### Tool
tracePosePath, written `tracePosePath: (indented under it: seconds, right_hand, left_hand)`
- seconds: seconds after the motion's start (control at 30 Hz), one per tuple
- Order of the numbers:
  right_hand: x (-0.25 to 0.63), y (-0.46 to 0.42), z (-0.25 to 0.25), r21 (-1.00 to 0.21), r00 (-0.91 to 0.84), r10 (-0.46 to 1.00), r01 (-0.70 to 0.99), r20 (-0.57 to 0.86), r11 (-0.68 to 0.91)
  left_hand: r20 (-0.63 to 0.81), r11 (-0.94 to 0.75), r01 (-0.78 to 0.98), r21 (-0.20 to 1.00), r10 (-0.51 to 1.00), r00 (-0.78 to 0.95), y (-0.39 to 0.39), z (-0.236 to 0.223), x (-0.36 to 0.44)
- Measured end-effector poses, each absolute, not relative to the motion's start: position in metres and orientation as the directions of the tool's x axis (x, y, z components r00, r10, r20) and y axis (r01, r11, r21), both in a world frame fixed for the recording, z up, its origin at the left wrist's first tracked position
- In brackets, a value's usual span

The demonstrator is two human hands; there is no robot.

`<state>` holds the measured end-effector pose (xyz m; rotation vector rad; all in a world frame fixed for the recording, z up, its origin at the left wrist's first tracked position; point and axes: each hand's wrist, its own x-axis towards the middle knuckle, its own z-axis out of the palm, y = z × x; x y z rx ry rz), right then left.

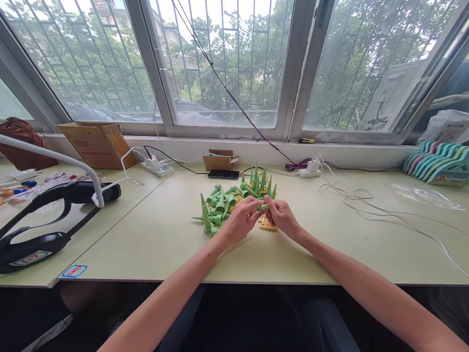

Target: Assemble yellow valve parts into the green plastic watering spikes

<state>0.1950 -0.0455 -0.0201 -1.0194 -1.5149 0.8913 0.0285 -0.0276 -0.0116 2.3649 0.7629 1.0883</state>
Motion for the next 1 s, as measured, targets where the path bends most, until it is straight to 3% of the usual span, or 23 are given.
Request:
tracePosePath:
  seconds: [0.17,0.6,0.77,1.0]
  right_hand:
    - [0.1941,-0.0437,-0.0232,-0.933,-0.119,0.934,0.092,0.336,0.348]
    - [0.1951,-0.0490,-0.0161,-0.848,-0.070,0.890,0.281,0.450,0.450]
    - [0.1954,-0.0490,-0.0158,-0.836,-0.076,0.886,0.302,0.457,0.457]
    - [0.1949,-0.0489,-0.0201,-0.866,-0.118,0.907,0.267,0.405,0.422]
  left_hand:
    - [0.568,-0.730,0.296,0.616,0.672,0.474,-0.0268,-0.0099,0.0298]
    - [0.437,-0.527,0.255,0.811,0.835,0.334,-0.0281,-0.0068,0.0321]
    - [0.349,-0.414,0.114,0.903,0.862,0.369,-0.0271,-0.0065,0.0336]
    - [0.323,-0.387,0.068,0.920,0.844,0.428,-0.0295,-0.0091,0.0326]
